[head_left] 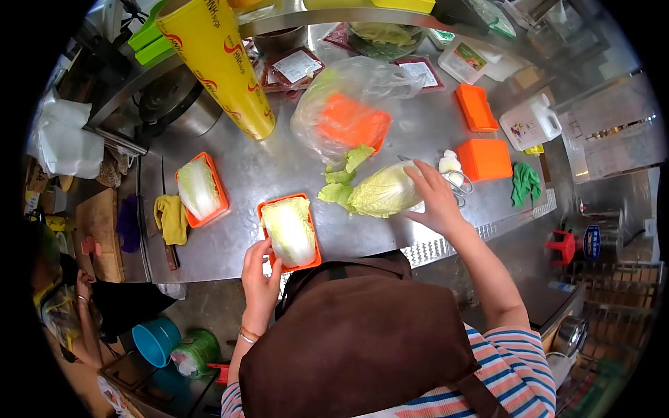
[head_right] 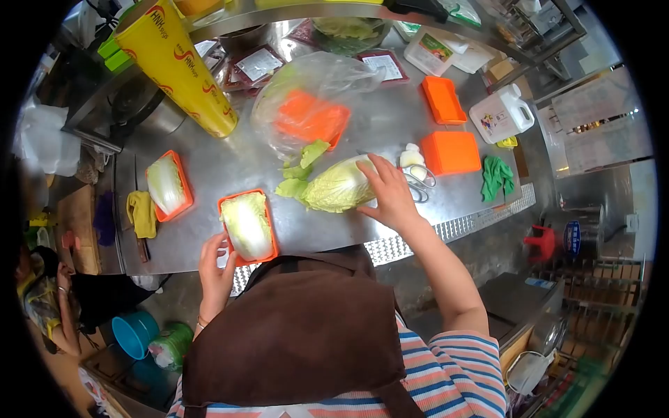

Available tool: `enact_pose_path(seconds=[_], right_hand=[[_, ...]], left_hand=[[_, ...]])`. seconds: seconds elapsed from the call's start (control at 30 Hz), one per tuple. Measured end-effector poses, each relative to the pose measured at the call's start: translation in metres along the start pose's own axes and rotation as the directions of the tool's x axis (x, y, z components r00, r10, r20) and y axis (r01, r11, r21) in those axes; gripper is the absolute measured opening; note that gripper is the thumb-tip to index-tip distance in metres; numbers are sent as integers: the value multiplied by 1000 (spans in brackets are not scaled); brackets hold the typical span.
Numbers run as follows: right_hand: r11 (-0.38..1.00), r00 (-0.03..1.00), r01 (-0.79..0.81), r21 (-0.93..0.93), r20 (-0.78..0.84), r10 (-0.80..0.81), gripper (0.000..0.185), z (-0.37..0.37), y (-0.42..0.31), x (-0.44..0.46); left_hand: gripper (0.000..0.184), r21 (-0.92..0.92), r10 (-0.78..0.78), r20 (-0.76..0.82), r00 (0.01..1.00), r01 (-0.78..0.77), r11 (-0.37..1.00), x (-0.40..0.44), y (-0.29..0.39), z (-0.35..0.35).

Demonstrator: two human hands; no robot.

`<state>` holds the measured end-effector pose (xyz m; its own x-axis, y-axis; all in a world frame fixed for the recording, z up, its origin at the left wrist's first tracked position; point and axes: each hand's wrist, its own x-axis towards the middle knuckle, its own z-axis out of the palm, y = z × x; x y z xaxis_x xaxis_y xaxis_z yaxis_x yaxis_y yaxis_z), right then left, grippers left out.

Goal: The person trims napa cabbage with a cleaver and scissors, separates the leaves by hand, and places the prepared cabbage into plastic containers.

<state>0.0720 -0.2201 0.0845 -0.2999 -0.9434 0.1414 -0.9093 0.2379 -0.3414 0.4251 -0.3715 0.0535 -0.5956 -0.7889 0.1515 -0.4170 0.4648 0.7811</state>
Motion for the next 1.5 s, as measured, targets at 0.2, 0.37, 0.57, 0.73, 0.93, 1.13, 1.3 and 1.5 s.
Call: enact_pose_path(seconds=[0.2, 0.37, 0.57, 0.73, 0.93, 1.13, 1.3, 1.5], right_hand=[[995, 991, 102, 21, 79, -104, 70, 3, 15, 10], [983, 978, 183, 6, -99, -182, 65, 10, 21, -35], [990, 951, 121, 76, -295, -94, 46, 18, 49, -7], [455, 843, -182, 872, -100, 529, 23, -14, 55, 50], [-278, 867, -401, 873, 459, 192, 40, -4, -32, 60], [330, 947, -316, 890, 318, 48, 64, 48, -122, 57], [157, 937, -341, 927, 349, -24, 71, 52, -157, 76], [375, 889, -385, 843, 448, -94, 26, 84, -157, 77]], left_hand=[[36, -72, 61, 42, 997, -57, 996, 24, 37, 19], [34, -81, 107, 108, 988, -98, 992, 32, 53, 41], [33, -84, 140, 170, 976, -127, 988, 39, 58, 56], [33, -99, 68, 191, 979, -50, 994, 40, 55, 50], [30, -540, -201, 229, 952, 296, 788, 41, 46, 43], [35, -627, -210, 130, 969, 245, 739, 74, 71, 28], [30, -893, -313, 181, 932, 289, 345, 99, 36, 3], [26, -720, -269, 344, 900, 437, 540, 91, 6, -19]])
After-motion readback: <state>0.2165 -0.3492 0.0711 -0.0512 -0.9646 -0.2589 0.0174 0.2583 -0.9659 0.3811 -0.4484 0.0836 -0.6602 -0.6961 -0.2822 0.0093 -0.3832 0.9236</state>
